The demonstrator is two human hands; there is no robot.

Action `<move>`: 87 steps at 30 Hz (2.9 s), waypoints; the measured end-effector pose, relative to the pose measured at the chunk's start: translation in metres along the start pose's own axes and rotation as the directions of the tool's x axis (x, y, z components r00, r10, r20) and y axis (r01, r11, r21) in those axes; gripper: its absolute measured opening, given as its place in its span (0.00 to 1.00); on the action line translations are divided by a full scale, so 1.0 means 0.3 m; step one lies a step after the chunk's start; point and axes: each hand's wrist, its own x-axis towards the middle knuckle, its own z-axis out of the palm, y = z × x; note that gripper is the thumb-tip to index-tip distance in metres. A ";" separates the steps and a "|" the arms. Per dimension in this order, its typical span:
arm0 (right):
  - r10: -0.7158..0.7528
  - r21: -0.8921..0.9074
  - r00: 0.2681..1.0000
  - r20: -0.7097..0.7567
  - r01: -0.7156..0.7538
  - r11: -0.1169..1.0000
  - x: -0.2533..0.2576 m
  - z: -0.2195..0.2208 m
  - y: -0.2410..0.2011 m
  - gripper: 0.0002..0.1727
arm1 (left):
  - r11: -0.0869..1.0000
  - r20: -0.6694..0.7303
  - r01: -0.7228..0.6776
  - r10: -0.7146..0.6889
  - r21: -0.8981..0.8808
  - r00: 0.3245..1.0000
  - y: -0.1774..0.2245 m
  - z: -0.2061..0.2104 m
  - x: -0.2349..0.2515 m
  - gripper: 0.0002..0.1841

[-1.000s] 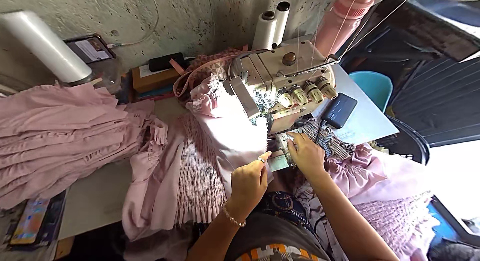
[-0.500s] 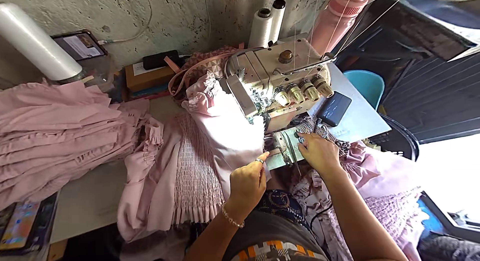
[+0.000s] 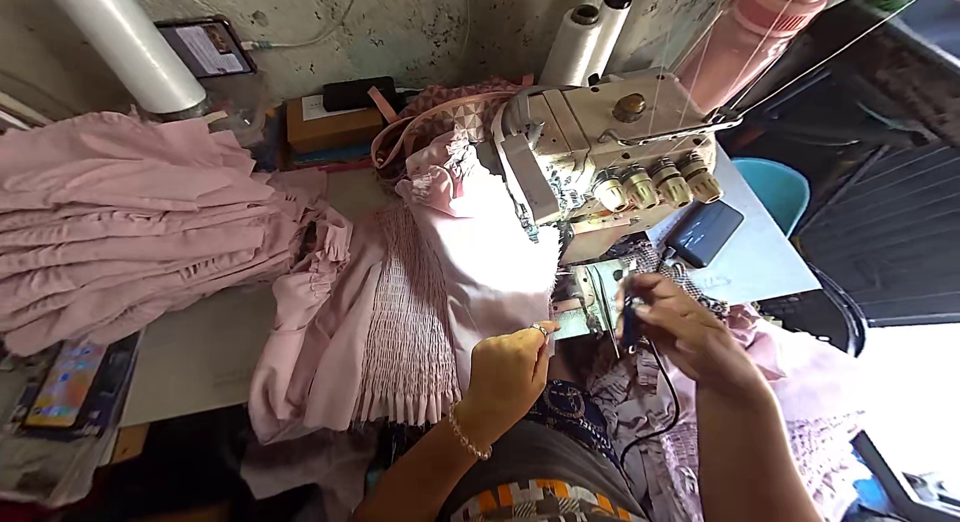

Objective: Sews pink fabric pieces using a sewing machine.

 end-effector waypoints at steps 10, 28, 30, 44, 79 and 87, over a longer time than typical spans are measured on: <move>0.088 -0.047 0.943 0.322 -0.077 0.996 0.070 0.120 0.054 0.13 | 0.999 0.010 0.026 -0.027 0.037 1.000 0.007 -0.053 -0.022 0.14; 0.018 -0.830 0.950 -0.313 -0.282 0.481 0.062 -0.020 0.098 0.24 | 0.976 -0.087 0.024 -0.005 0.217 0.996 0.013 -0.120 0.038 0.14; 0.092 -0.867 0.947 -0.308 -0.319 0.383 0.070 -0.008 0.123 0.25 | 0.958 -0.214 0.052 0.010 0.283 0.977 0.004 -0.126 0.113 0.15; -0.062 -0.870 0.965 -0.256 -0.201 0.451 -0.006 0.058 0.153 0.25 | 0.923 -0.372 -0.053 0.205 0.380 0.905 -0.026 -0.015 0.316 0.08; -0.639 -0.445 0.762 -0.105 0.539 0.715 0.247 0.237 0.047 0.13 | 0.974 0.261 -0.045 0.104 -0.223 0.960 -0.105 -0.274 0.392 0.12; -0.691 -0.597 0.699 -0.184 0.478 0.644 0.254 0.207 0.047 0.14 | 0.926 0.206 -0.026 0.111 -0.377 0.972 -0.170 -0.225 0.438 0.07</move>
